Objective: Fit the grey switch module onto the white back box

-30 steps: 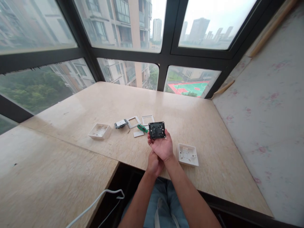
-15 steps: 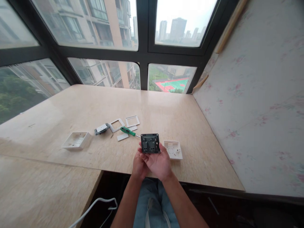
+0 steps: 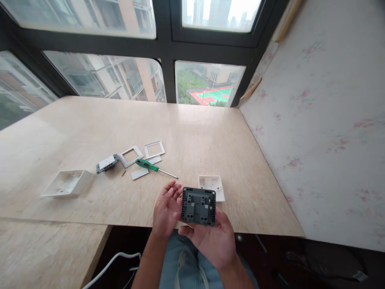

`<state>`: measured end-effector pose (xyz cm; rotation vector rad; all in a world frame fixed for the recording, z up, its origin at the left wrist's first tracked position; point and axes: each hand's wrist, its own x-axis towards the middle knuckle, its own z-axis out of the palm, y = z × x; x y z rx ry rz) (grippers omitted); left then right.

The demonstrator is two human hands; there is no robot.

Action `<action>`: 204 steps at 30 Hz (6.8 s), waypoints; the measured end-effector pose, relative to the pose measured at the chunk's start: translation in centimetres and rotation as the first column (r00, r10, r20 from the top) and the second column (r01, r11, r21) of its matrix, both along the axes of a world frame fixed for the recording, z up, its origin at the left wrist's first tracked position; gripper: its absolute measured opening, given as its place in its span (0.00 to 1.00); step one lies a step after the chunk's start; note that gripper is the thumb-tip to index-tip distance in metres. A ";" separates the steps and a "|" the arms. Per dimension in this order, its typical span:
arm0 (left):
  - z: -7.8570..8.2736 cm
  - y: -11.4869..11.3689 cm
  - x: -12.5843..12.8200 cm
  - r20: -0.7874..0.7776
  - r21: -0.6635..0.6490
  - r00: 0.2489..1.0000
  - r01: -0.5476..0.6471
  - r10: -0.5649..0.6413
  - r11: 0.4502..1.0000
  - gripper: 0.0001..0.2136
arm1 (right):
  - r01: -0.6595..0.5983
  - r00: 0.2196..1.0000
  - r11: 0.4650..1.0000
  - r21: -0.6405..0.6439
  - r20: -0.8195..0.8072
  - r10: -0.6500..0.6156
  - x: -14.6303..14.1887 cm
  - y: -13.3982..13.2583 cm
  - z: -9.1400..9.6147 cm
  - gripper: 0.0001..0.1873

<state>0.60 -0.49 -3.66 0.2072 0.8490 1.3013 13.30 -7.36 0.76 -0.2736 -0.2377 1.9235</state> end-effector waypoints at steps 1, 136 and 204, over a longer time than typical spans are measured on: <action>0.0 -0.1 0.1 0.010 0.013 1.000 -0.017 0.017 1.000 0.17 | 0.013 1.000 1.000 -0.029 -0.008 -0.014 0.6 -0.1 0.4 0.25; 4.5 -4.5 3.7 -0.441 -0.153 0.805 0.368 -0.396 0.917 0.27 | -0.212 0.038 0.911 0.354 0.934 -0.355 12.2 0.7 0.1 0.43; 4.3 0.0 1.8 -0.909 0.222 0.405 0.672 -0.100 0.707 0.29 | -0.113 0.104 0.855 0.506 0.862 -0.496 12.4 5.0 -0.9 0.38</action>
